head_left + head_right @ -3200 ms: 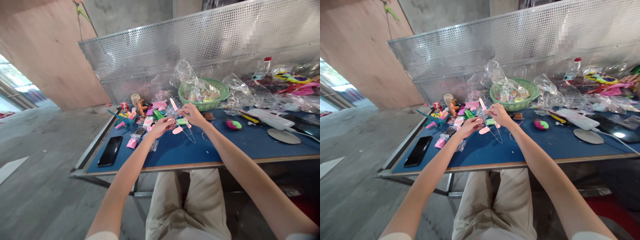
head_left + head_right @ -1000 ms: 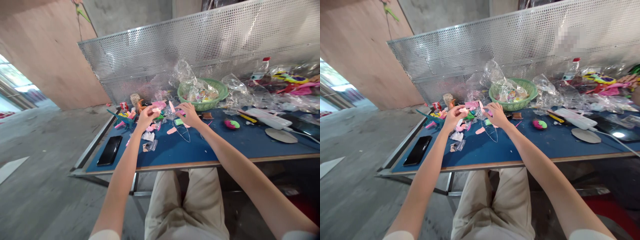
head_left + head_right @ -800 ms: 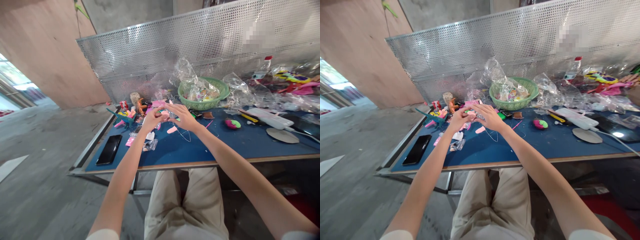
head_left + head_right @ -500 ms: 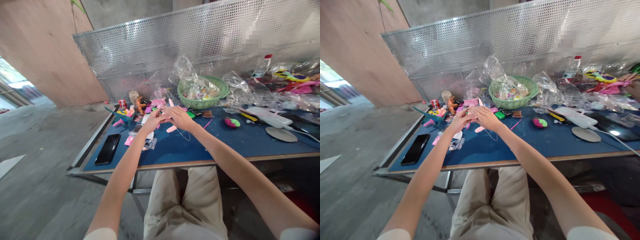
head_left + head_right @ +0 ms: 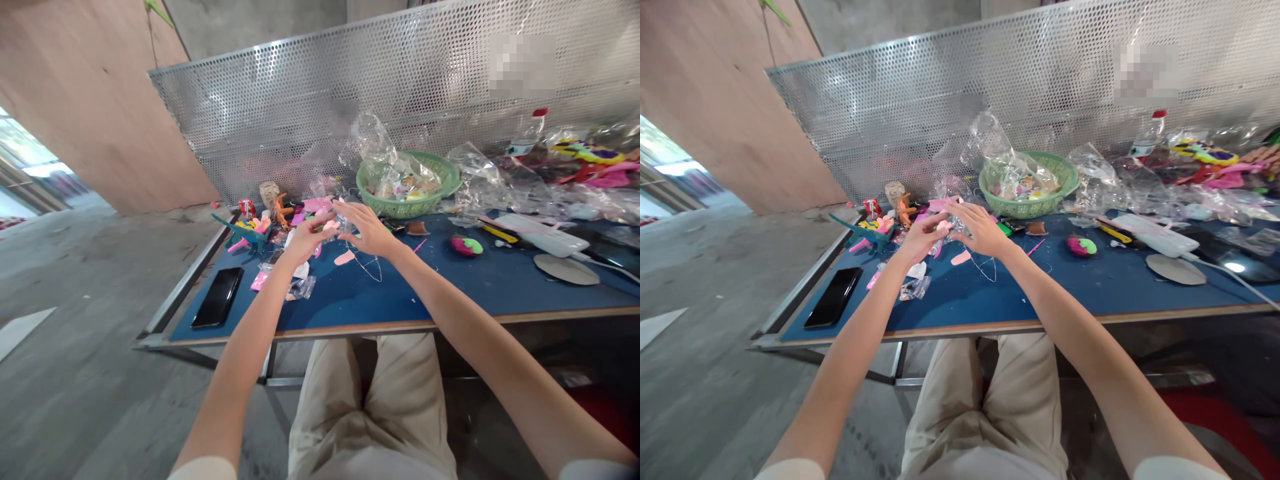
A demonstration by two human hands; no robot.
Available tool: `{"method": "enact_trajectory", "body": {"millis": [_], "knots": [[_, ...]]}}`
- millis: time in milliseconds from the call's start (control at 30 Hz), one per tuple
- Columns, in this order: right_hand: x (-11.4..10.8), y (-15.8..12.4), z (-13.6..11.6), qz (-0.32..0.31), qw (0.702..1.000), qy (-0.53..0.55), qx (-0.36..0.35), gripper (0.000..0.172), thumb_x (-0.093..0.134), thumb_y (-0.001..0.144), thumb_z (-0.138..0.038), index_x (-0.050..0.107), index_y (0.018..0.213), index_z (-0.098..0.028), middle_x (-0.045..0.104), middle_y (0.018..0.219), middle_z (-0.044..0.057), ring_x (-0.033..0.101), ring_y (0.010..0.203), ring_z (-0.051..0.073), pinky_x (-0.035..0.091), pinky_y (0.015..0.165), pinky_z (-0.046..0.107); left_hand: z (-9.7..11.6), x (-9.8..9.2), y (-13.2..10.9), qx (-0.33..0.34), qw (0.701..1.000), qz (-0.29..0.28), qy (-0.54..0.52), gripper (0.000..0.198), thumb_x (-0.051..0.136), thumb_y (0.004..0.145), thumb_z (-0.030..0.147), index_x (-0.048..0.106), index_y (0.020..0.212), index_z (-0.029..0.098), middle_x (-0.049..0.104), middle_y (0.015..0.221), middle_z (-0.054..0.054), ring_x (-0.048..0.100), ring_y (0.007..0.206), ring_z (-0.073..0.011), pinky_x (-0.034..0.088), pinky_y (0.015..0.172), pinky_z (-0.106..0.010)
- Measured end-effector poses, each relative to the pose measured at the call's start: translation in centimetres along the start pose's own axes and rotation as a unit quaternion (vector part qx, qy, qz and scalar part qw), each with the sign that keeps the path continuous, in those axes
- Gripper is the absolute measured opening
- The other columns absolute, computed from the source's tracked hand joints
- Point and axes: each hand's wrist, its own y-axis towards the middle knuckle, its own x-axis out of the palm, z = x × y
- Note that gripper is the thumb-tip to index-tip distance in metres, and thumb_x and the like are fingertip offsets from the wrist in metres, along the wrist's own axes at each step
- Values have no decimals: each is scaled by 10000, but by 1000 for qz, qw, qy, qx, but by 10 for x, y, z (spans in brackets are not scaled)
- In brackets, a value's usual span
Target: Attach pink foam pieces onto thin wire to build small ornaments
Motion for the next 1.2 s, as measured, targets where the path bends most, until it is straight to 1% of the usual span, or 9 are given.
{"method": "enact_trajectory", "body": {"millis": [133,333,500,633,767,900,1067,1133,1200], "knots": [[-10,-5,5,18,1000,1,22,606,627,1015,-383,449,1591,-328,593,1537,86,568,1371,339,449,1157,614,0,0,-1,5,998,15,61,542,875,755,550,803,1109,146,802,1106,-121,761,1052,-262,565,1039,-441],[-1,-2,-5,-23,999,37,10,639,662,997,-312,444,1597,-330,596,1542,81,589,1381,311,501,1139,562,2,14,-8,-4,992,-41,115,611,730,813,714,782,994,132,786,862,-75,788,882,-274,655,857,-437],[9,-3,-5,-44,996,76,10,493,593,1025,-244,571,1517,-270,728,1359,91,698,1241,271,586,1057,474,9,13,-11,-31,986,-95,135,577,770,783,692,783,905,128,766,802,-57,785,893,-259,652,884,-418],[7,-6,-3,-51,994,97,4,485,582,1026,-255,582,1511,-251,719,1375,89,684,1273,270,588,1067,462,14,8,-12,-50,986,-86,133,575,840,732,649,798,944,116,775,820,-59,781,860,-228,644,915,-412],[3,-6,-5,-60,993,97,19,442,543,1035,-231,623,1467,-270,731,1357,58,691,1260,233,582,1085,423,11,5,-12,-58,989,-84,104,557,856,754,594,800,1040,120,802,963,-107,785,922,-233,635,942,-407],[3,-8,-8,-35,997,70,2,357,516,1057,-264,689,1368,-252,768,1270,53,724,1176,220,605,1024,400,8,3,-13,-83,987,-104,87,533,865,759,573,802,1049,131,808,1013,-122,790,965,-232,622,973,-401],[3,-7,-10,-5,998,62,-5,286,505,1059,-293,758,1188,-260,804,1109,44,758,1030,209,629,925,384,13,-4,-11,-102,984,-112,93,492,870,773,540,810,1027,123,805,985,-159,797,917,-245,639,859,-350],[0,-5,-8,44,996,72,33,254,534,1049,-317,771,1113,-252,807,1063,47,763,982,210,631,899,381,13,-10,-8,-75,990,-82,84,462,870,778,516,809,1028,132,803,965,-144,785,854,-217,633,801,-324],[-5,-5,-2,135,982,82,104,267,523,1056,-350,765,1080,-240,799,973,49,757,853,193,633,823,362,11,-17,-4,-24,997,-20,67,421,864,786,497,800,1013,149,796,936,-105,747,766,-167,613,747,-293]]}}
